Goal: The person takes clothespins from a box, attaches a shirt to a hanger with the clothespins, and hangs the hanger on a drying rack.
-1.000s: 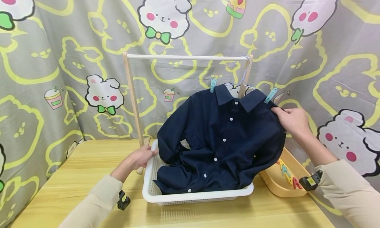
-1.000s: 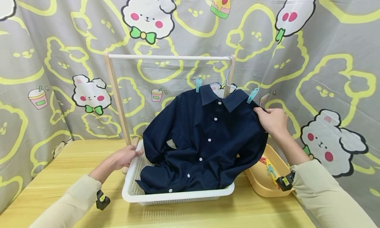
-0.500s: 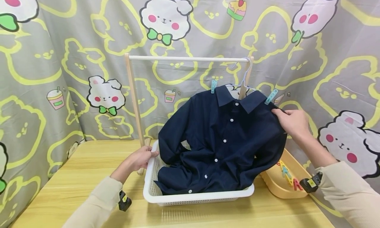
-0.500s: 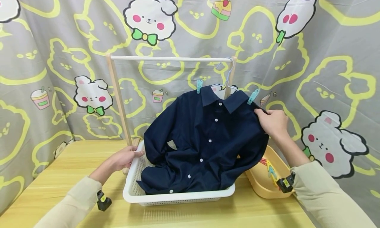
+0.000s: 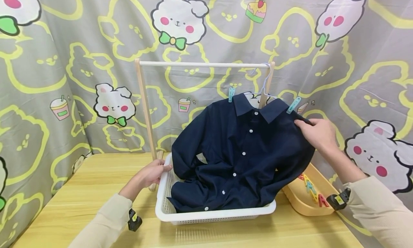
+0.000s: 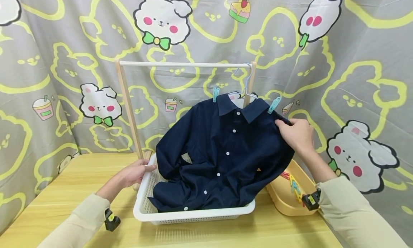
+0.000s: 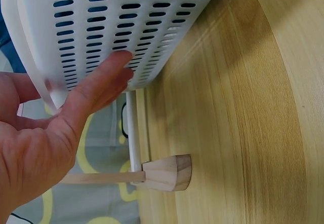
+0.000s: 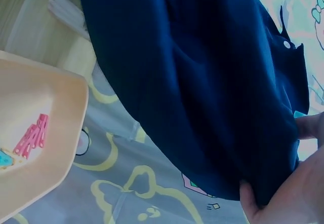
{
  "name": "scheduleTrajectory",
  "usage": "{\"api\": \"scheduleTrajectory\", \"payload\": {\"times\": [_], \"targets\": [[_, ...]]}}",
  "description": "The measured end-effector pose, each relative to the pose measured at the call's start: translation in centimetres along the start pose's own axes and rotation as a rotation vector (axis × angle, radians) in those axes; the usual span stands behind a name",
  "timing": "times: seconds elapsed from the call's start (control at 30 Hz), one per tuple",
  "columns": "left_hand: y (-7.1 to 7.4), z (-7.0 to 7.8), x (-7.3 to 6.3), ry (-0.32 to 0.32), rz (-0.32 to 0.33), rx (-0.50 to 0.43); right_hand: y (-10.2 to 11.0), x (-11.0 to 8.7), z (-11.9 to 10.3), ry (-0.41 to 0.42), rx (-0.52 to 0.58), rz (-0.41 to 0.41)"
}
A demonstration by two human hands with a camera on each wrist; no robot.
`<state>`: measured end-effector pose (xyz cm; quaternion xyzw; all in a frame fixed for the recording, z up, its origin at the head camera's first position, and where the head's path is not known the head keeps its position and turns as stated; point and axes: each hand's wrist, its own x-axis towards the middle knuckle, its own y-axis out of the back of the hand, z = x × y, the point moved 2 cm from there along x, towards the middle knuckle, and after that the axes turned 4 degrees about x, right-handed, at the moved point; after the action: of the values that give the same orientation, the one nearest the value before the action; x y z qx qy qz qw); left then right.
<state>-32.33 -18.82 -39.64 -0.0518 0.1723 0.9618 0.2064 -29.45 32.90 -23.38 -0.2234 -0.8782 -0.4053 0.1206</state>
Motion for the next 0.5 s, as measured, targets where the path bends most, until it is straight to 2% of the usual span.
{"api": "scheduleTrajectory", "payload": {"times": [0.23,0.5], "targets": [[0.01,0.01,-0.05,0.001,0.002,-0.008,0.02,-0.48,-0.29,0.105,-0.014,0.065],[0.01,-0.06,0.00,0.002,-0.008,-0.013,0.32,-0.79,-0.84,0.113,0.084,0.160]]}}
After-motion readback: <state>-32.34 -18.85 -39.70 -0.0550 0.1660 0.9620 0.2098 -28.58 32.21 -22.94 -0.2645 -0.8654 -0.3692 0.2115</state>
